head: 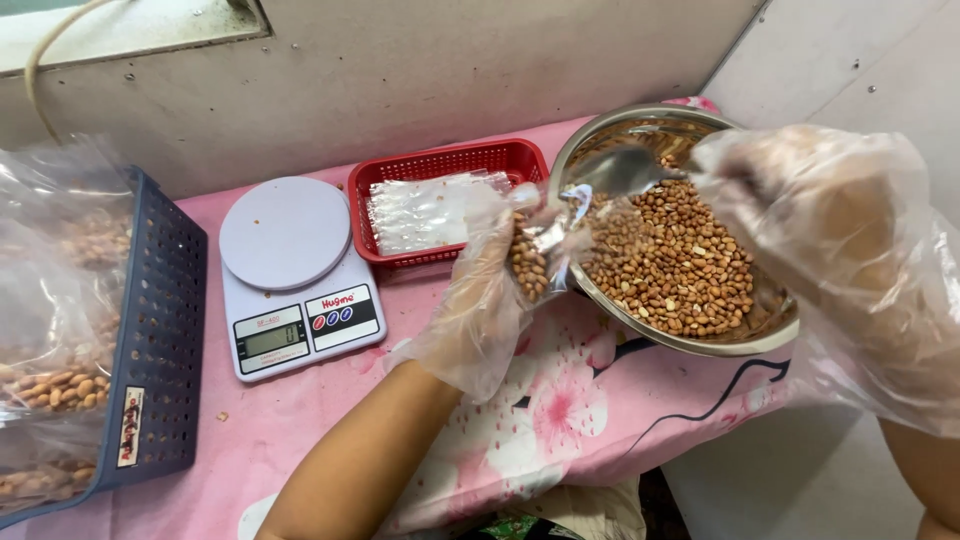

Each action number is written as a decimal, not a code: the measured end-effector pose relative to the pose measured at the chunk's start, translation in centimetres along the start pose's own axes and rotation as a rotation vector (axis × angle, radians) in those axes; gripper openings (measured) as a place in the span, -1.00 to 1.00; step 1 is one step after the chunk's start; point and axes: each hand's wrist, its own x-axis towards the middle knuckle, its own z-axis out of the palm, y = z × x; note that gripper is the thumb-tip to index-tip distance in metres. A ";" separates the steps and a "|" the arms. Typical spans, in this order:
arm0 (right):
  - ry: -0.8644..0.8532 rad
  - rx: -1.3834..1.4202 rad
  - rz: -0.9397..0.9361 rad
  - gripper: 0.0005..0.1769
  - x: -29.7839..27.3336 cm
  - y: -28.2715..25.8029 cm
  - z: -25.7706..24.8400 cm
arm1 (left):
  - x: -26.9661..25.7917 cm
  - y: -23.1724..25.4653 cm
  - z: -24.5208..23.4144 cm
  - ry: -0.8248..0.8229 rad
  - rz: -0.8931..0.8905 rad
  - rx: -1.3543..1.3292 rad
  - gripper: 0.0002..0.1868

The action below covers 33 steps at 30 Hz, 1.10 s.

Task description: The person is manually filling small plastic bags with peanuts from a large bowl, weighing them on a digital scale, and adjusting the quantity to reach a target weight.

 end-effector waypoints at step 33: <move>0.123 1.809 -0.446 -0.90 12.3 -26.7 -3.2 | -3.1 19.9 -14.8 0.445 1.478 1.290 -0.58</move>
